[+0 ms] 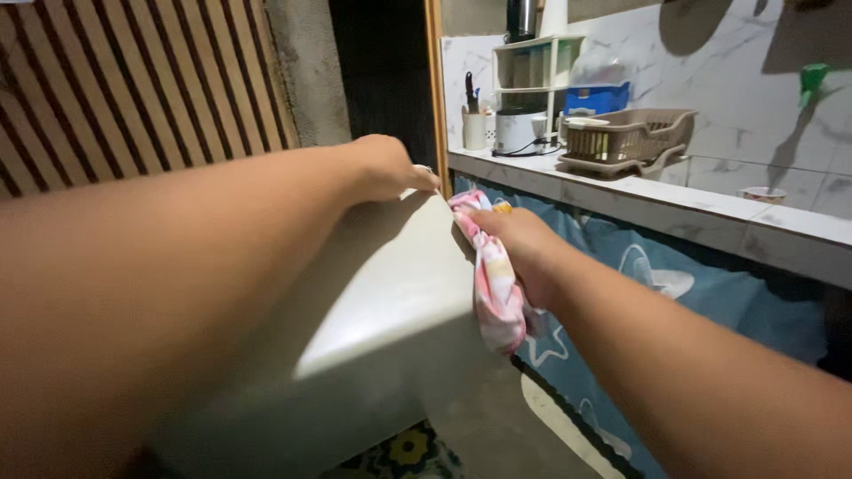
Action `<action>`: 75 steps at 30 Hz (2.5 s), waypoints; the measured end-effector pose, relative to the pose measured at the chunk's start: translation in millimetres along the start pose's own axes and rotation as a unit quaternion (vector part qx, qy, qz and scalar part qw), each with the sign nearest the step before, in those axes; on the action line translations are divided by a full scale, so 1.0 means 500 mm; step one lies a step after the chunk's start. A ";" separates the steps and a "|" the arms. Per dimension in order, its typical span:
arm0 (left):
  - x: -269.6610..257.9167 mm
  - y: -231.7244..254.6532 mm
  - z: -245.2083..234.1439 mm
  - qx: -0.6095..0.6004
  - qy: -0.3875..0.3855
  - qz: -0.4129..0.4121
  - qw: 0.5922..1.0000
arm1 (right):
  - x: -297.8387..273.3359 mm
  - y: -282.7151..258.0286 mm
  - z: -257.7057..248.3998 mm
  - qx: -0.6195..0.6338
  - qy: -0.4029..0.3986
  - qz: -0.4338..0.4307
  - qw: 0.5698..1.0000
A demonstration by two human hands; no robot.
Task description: The person empties a plastic storage container by removing various items including a water bottle, snacks, and small accessories. Then, using a patterned cloth, the person wipes the inside and outside surfaces of the container.
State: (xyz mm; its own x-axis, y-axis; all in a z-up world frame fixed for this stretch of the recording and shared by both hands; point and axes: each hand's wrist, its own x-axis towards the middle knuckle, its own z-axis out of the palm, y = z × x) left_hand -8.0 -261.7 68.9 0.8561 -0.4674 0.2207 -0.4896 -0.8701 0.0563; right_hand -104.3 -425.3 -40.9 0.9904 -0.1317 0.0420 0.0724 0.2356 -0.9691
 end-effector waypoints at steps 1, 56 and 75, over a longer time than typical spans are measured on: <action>-0.007 0.023 0.002 0.017 0.015 0.006 1.000 | -0.006 0.009 -0.012 0.014 -0.022 0.000 1.000; -0.225 -0.215 -0.017 -0.018 0.049 -0.030 0.998 | -0.038 -0.139 0.304 -0.554 -0.032 -0.038 0.831; -0.218 -0.205 -0.016 -0.046 0.014 -0.096 0.994 | -0.021 -0.148 0.241 -0.756 -0.014 -0.090 0.648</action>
State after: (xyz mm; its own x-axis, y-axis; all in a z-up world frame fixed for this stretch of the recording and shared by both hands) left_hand -52.6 -120.5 47.0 0.9311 -0.2882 0.2235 -0.3316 -0.9242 0.1895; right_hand -106.1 -325.3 59.5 0.9852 -0.0039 0.1713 0.0093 -0.9971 -0.0761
